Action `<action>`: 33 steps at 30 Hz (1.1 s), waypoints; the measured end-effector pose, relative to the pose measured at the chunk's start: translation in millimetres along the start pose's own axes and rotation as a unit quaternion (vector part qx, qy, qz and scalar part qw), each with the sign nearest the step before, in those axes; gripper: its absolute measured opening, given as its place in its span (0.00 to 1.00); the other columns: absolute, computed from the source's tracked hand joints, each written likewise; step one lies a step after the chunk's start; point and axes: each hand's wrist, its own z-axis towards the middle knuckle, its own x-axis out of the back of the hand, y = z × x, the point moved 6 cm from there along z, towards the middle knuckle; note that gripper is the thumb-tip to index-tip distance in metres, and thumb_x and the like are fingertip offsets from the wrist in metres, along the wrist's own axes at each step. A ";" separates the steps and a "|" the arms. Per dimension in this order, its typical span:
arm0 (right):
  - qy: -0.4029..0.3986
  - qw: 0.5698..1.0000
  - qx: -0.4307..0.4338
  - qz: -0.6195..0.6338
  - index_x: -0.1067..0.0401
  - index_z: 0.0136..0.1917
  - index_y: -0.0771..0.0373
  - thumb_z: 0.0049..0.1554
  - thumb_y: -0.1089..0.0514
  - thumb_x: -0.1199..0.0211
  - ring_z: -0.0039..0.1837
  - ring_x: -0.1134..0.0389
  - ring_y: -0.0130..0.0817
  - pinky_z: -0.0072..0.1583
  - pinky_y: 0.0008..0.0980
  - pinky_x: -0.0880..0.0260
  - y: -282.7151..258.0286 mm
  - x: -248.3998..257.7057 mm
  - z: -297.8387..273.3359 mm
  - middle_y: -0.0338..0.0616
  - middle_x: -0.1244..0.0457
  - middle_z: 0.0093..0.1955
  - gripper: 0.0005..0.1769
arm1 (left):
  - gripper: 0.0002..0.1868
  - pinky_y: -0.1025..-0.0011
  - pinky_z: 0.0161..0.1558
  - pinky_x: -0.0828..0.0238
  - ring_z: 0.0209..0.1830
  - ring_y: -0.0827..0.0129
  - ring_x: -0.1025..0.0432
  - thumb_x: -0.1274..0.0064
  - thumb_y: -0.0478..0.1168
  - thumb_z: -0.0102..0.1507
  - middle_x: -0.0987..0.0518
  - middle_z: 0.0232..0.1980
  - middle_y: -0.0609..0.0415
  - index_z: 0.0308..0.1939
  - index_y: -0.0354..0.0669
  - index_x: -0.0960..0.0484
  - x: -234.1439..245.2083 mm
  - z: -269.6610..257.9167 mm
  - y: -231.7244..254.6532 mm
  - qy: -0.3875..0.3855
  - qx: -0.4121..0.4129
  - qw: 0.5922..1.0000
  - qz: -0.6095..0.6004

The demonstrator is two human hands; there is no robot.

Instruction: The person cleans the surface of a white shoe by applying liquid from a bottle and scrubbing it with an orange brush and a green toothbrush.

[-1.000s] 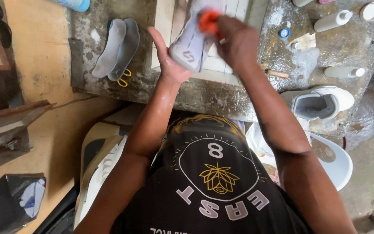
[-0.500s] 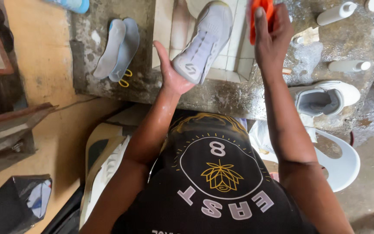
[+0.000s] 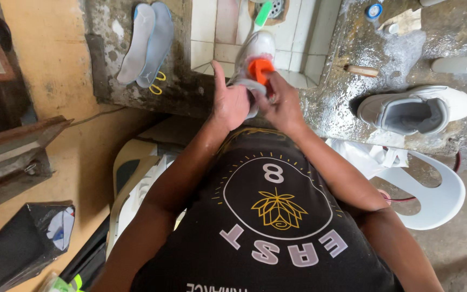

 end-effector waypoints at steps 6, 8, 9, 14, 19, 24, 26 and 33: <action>-0.048 0.924 -0.106 0.364 0.34 0.63 0.65 0.65 0.64 0.35 0.55 0.32 0.22 0.57 0.27 0.28 71.6 -27.6 1.3 0.37 0.31 0.54 0.15 | 0.66 0.62 0.74 0.51 0.79 0.58 0.44 0.70 0.86 0.57 0.45 0.82 0.45 0.80 0.34 0.51 27.0 -16.1 -15.4 0.061 0.073 0.986 0.135; -0.047 0.912 -0.132 0.386 0.32 0.63 0.64 0.64 0.65 0.36 0.55 0.31 0.22 0.58 0.27 0.27 82.8 -31.8 -0.6 0.37 0.30 0.54 0.14 | 0.59 0.60 0.75 0.48 0.80 0.58 0.45 0.64 0.79 0.60 0.46 0.82 0.43 0.79 0.37 0.51 20.7 -31.6 -7.8 0.097 0.079 0.972 0.201; -0.043 0.893 -0.153 0.420 0.32 0.63 0.64 0.64 0.65 0.36 0.54 0.31 0.23 0.57 0.28 0.27 87.7 -32.5 -2.0 0.38 0.30 0.54 0.14 | 0.52 0.58 0.76 0.46 0.80 0.58 0.45 0.58 0.72 0.64 0.47 0.81 0.42 0.77 0.39 0.52 16.1 -43.3 -2.4 0.130 0.083 0.951 0.268; -0.031 0.854 -0.182 0.487 0.31 0.62 0.63 0.64 0.66 0.35 0.54 0.30 0.24 0.57 0.29 0.27 93.4 -33.2 -6.5 0.40 0.30 0.54 0.13 | 0.25 0.58 0.56 0.23 0.58 0.59 0.22 0.47 0.53 0.65 0.19 0.59 0.45 0.60 0.41 0.23 -31.2 -83.9 53.3 0.244 -0.010 0.707 0.663; -0.073 0.813 -0.183 0.548 0.29 0.60 0.63 0.63 0.63 0.34 0.55 0.28 0.26 0.60 0.31 0.25 85.2 -33.3 -15.0 0.40 0.30 0.54 0.12 | 0.19 0.57 0.52 0.25 0.52 0.57 0.25 0.37 0.42 0.62 0.19 0.55 0.51 0.55 0.43 0.19 -63.2 -73.0 68.0 0.087 -0.293 0.427 0.851; -0.122 0.791 -0.205 0.563 0.28 0.59 0.64 0.64 0.65 0.35 0.55 0.28 0.27 0.60 0.31 0.25 85.5 -39.4 -22.2 0.41 0.30 0.55 0.10 | 0.15 0.68 0.45 0.24 0.54 0.63 0.24 0.40 0.41 0.67 0.21 0.58 0.52 0.53 0.36 0.20 -35.4 -70.0 54.4 0.002 -0.160 0.664 0.730; -0.144 0.779 -0.220 0.569 0.29 0.59 0.64 0.64 0.65 0.36 0.56 0.27 0.27 0.61 0.31 0.25 85.9 -46.1 -26.2 0.41 0.30 0.55 0.10 | 0.16 0.69 0.46 0.23 0.51 0.66 0.23 0.40 0.42 0.67 0.21 0.55 0.52 0.54 0.36 0.20 -25.2 -77.5 51.4 0.001 -0.136 0.705 0.696; -0.168 0.772 -0.228 0.569 0.25 0.60 0.64 0.64 0.66 0.37 0.60 0.28 0.31 0.65 0.34 0.26 67.6 -76.6 -57.5 0.44 0.31 0.61 0.11 | 0.14 0.72 0.45 0.26 0.42 0.75 0.25 0.43 0.44 0.71 0.18 0.42 0.54 0.50 0.36 0.21 -0.7 -119.1 38.1 -0.022 -0.122 0.721 0.682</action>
